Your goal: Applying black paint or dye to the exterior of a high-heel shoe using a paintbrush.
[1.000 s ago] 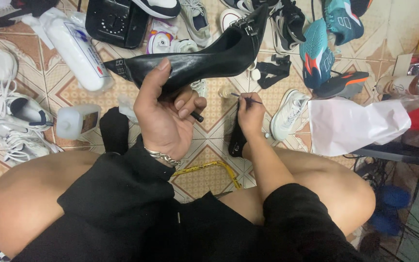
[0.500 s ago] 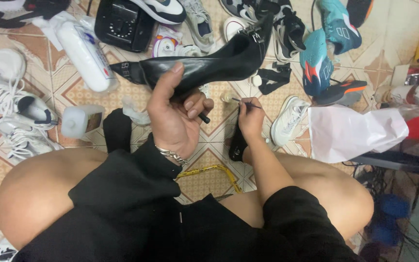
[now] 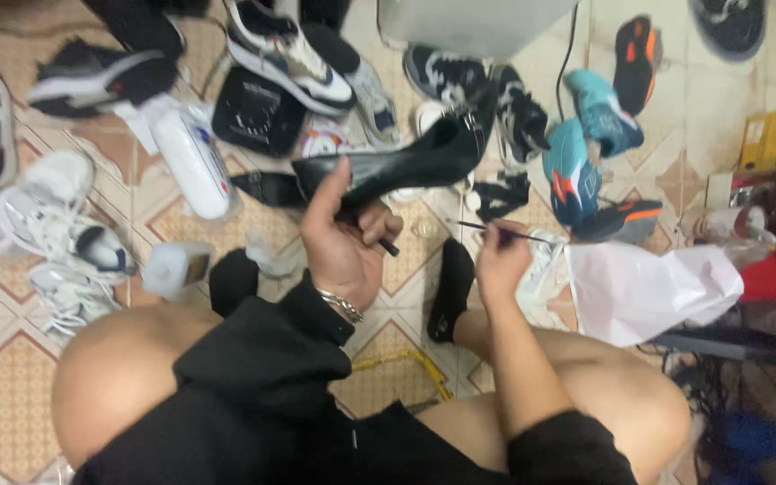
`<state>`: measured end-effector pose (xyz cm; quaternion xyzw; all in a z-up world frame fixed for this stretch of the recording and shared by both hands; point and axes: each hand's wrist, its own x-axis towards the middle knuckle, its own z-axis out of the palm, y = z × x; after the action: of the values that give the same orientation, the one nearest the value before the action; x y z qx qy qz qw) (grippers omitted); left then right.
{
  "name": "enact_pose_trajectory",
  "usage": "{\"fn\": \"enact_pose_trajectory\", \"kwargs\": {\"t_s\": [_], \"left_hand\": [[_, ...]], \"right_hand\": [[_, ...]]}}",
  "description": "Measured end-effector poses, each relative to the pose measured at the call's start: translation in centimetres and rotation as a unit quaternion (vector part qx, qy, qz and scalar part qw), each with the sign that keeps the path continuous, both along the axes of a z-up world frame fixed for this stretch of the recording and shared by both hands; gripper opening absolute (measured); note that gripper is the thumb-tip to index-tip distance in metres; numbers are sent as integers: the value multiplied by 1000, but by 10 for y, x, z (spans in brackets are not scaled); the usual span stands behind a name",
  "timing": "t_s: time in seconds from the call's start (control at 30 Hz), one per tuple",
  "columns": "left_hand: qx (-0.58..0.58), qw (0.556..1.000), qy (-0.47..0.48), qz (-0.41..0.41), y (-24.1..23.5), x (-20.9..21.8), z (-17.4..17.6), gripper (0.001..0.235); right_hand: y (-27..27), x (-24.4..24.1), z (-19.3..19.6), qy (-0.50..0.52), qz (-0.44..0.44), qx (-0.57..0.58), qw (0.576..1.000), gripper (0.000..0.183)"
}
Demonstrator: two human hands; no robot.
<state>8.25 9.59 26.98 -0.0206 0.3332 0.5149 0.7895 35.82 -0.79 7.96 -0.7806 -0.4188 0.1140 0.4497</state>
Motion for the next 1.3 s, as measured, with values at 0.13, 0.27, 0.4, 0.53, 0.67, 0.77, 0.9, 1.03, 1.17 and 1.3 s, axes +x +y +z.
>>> {"fn": "enact_pose_trajectory", "kwargs": {"t_s": [0.13, 0.27, 0.4, 0.53, 0.67, 0.77, 0.9, 1.03, 1.17, 1.3], "left_hand": [[43, 998, -35, 10, -2, 3, -2, 42], [92, 993, -53, 44, -4, 2, 8, 62], [116, 988, -57, 83, -10, 7, -3, 83], [87, 989, -59, 102, -13, 6, -13, 87], [104, 986, -52, 119, -11, 9, -39, 85], [99, 985, -40, 137, -7, 5, -35, 79], [89, 985, -39, 146, -2, 2, -30, 71], [142, 975, -69, 158, -3, 4, -40, 62], [131, 977, -63, 158, -2, 6, -32, 61], [64, 983, -39, 170, 0, 6, -19, 59]], "right_hand": [[14, 28, 59, 130, -29, 213, 968, 19], [19, 6, 181, 254, 28, 353, 900, 19], [8, -35, 240, 312, 86, 402, 857, 21], [3, -65, 213, 329, 171, 382, 847, 24], [9, -121, 221, 396, 173, 324, 842, 23], [14, -140, 218, 355, 211, 318, 853, 21], [19, -141, 212, 293, 233, 317, 871, 23], [23, -134, 209, 245, 194, 350, 883, 24], [14, -155, 222, 159, 194, 327, 911, 26], [9, -165, 223, 96, 267, 327, 901, 26]]}}
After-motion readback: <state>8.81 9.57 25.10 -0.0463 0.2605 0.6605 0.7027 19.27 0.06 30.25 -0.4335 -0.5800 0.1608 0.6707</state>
